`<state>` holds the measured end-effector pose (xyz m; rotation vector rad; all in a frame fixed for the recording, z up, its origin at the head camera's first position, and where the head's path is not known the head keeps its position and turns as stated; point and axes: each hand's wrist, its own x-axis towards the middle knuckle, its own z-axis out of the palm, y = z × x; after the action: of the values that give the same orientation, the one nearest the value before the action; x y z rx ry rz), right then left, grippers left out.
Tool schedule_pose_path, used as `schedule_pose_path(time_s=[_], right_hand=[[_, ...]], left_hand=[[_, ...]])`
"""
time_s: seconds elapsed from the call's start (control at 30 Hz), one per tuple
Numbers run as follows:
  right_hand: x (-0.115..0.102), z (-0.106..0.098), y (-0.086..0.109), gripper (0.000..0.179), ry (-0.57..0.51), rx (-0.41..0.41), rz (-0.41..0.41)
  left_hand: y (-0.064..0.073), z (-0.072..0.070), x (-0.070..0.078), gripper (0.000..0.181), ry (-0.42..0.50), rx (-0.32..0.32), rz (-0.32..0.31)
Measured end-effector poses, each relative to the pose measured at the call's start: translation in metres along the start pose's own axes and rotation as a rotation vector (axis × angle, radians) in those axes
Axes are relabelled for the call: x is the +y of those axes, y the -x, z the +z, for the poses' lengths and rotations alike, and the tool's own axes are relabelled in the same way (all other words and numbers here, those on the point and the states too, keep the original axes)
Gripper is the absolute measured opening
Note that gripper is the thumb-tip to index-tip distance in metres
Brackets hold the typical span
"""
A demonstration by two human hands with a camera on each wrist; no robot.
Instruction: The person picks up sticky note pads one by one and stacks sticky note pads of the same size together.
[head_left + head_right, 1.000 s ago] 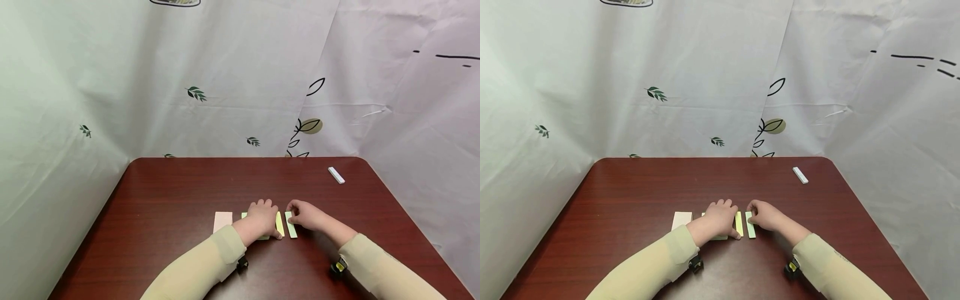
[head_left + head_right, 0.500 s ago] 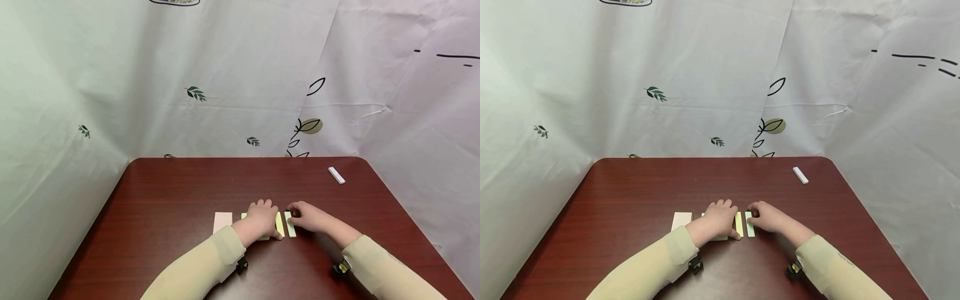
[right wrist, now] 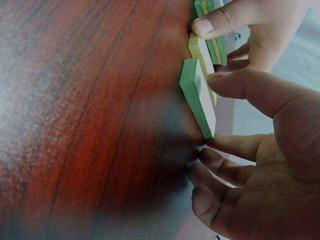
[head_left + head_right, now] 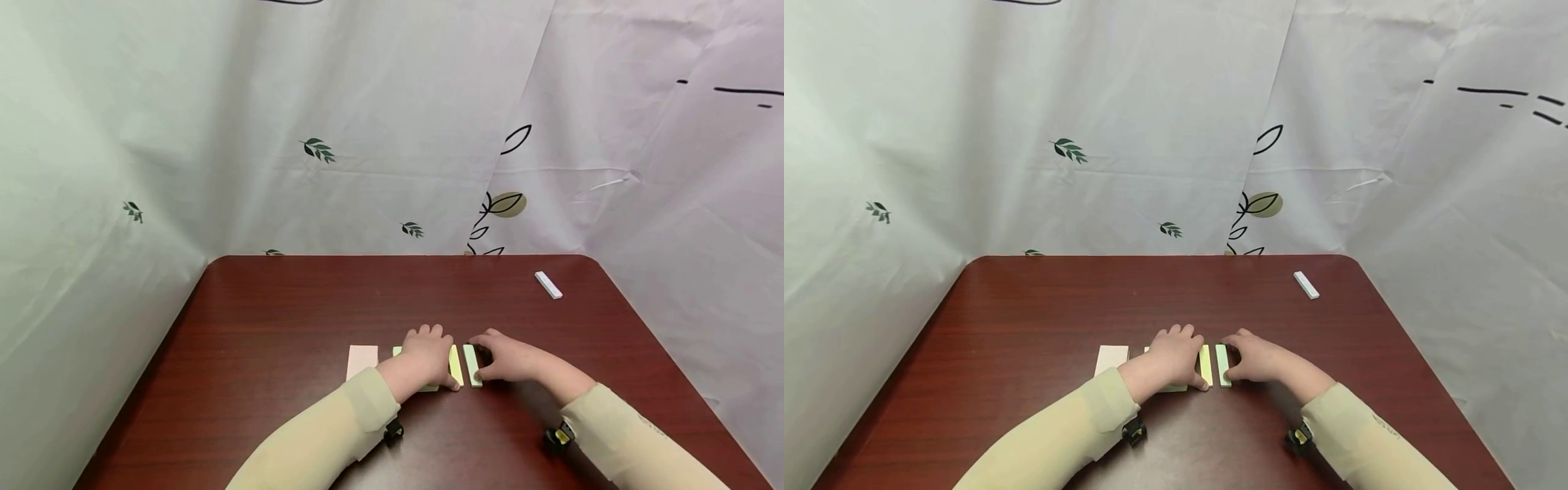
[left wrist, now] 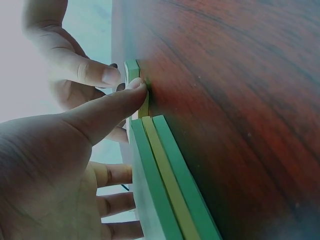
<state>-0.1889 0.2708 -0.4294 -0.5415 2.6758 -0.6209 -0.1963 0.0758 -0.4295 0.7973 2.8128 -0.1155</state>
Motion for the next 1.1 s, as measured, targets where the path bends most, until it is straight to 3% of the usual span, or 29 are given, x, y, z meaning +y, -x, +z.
schedule_pose_path(time_s=[0.5,0.73,0.93,1.1], right_hand=[[0.000,0.006,-0.001,0.054,-0.017,0.044,-0.004],[0.000,0.011,-0.001,0.047,-0.155,0.063,0.027],[-0.001,0.016,0.000,0.029,-0.190,0.164,0.028],[-0.003,0.017,-0.001,0.023,-0.401,0.187,-0.007]], left_hand=[[0.002,-0.003,0.001,0.083,-0.001,-0.003,0.005],[0.003,-0.002,0.001,0.082,0.007,0.001,-0.006],[0.002,0.000,0.000,0.083,0.011,0.007,-0.007],[0.003,0.002,-0.001,0.081,0.023,0.017,-0.002]])
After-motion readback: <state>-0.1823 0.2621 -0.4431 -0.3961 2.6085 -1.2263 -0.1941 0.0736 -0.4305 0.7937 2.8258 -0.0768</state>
